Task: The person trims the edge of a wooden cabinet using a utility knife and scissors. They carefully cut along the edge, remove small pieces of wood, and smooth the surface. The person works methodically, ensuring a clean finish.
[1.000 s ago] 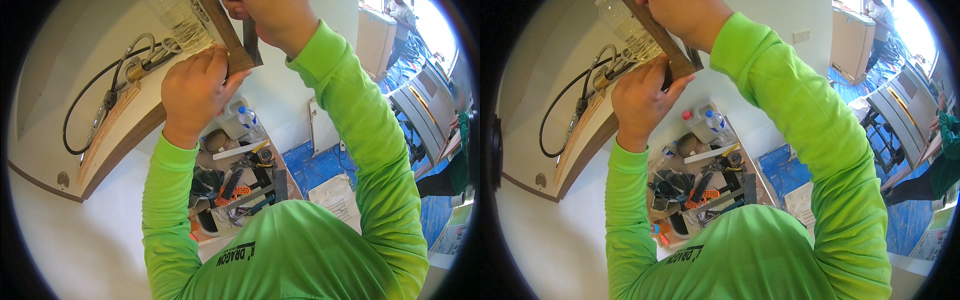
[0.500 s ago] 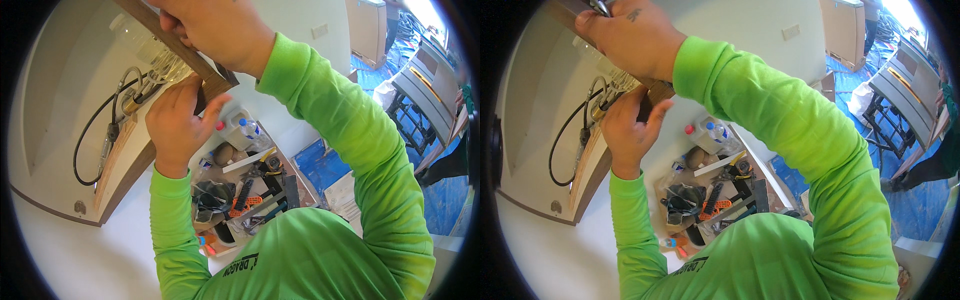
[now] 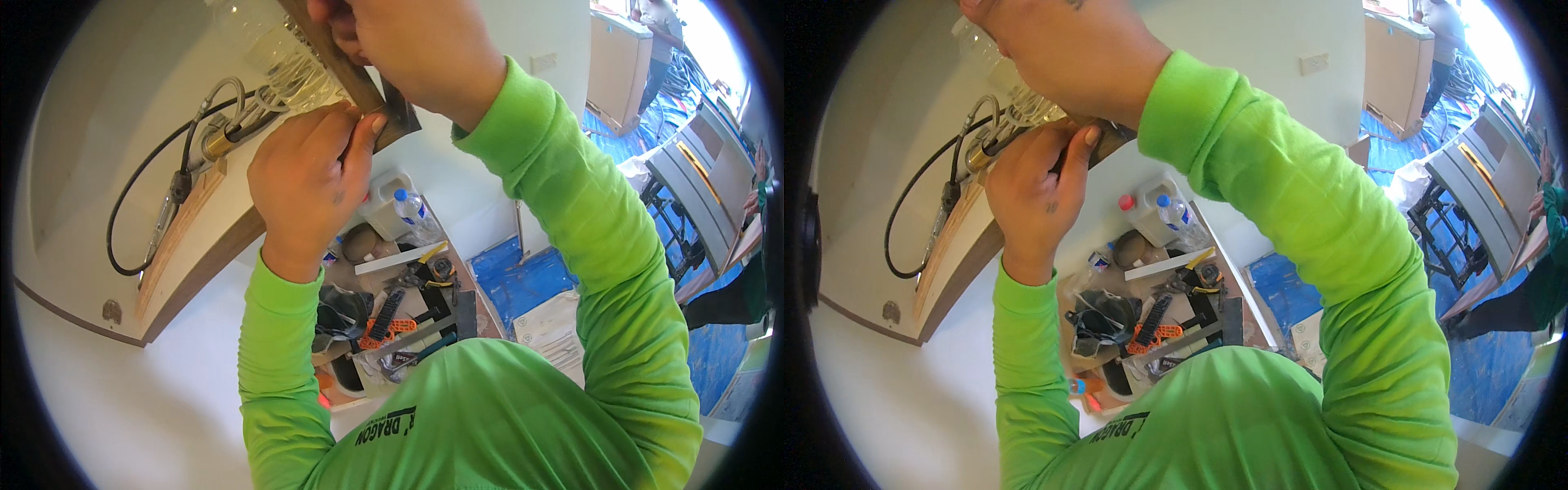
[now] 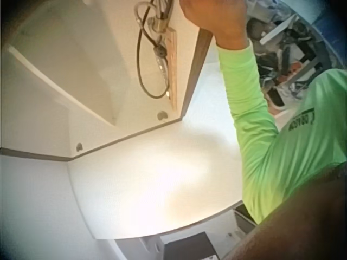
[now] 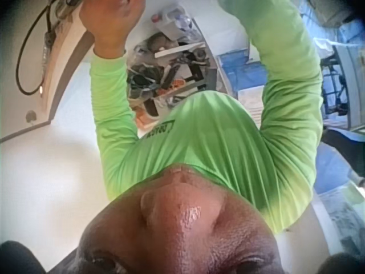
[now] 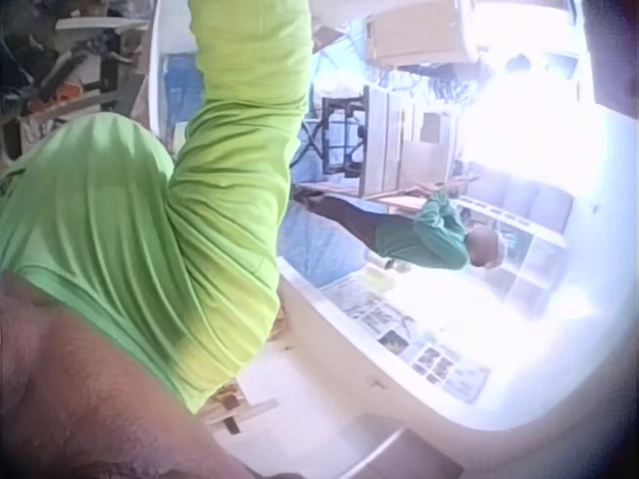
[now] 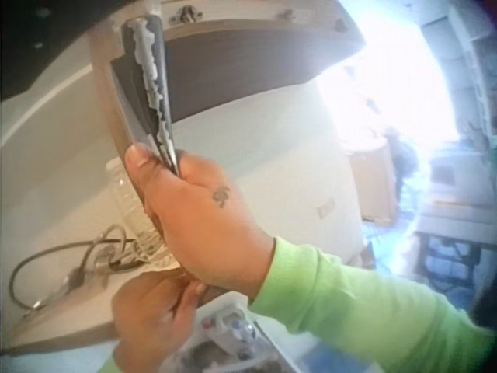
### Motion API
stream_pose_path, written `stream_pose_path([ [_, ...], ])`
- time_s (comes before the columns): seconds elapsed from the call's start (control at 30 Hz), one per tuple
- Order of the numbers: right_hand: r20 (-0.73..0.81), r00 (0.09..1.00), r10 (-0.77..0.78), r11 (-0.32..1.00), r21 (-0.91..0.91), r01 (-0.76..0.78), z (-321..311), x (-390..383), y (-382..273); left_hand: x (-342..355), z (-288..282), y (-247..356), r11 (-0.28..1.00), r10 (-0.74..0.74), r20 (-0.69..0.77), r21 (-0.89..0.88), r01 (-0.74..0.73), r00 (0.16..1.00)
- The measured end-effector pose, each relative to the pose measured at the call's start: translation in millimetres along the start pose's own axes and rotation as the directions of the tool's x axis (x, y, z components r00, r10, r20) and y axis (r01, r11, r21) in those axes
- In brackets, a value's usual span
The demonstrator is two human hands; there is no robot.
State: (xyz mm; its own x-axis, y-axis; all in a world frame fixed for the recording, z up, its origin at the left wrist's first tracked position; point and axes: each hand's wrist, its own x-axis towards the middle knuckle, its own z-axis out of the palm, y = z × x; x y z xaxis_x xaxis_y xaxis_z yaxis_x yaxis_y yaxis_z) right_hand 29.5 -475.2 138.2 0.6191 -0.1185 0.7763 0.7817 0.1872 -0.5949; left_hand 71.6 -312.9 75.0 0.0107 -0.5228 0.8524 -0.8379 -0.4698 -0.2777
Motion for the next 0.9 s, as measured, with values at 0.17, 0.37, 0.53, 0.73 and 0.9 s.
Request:
stream_pose_path([
  [0.17, -0.008, 1.0, -0.014, 1.0, -0.016, 0.014, 5.7, -7.6, -10.8, 2.3, -1.6, -4.7, 0.998, 0.049, 0.019, 0.048, -0.05, 0.999],
  [0.37, -0.059, 0.997, 0.054, 0.998, -0.031, -0.056, 10.5, -6.1, -6.0, 1.1, 0.5, -5.6, 0.996, 0.049, 0.03, 0.074, -0.051, 0.998],
  [0.53, -0.063, 0.998, -0.011, 0.997, -0.079, 0.006, 9.1, -6.1, -4.1, 4.1, -8.4, 2.5, 0.998, 0.02, 0.069, 0.055, -0.024, 0.997],
  [0.73, -0.054, 0.998, -0.036, 0.993, 0.109, 0.042, 10.6, 1.7, 12.8, 3.2, -9.0, 3.8, 0.998, -0.012, 0.064, 0.069, 0.007, 0.998],
  [0.9, -0.122, 0.983, 0.134, 0.99, 0.061, -0.128, 1.7, 5.9, 8.3, 3.6, -7.8, 4.0, 0.994, -0.027, 0.045, 0.104, 0.023, 0.999],
])
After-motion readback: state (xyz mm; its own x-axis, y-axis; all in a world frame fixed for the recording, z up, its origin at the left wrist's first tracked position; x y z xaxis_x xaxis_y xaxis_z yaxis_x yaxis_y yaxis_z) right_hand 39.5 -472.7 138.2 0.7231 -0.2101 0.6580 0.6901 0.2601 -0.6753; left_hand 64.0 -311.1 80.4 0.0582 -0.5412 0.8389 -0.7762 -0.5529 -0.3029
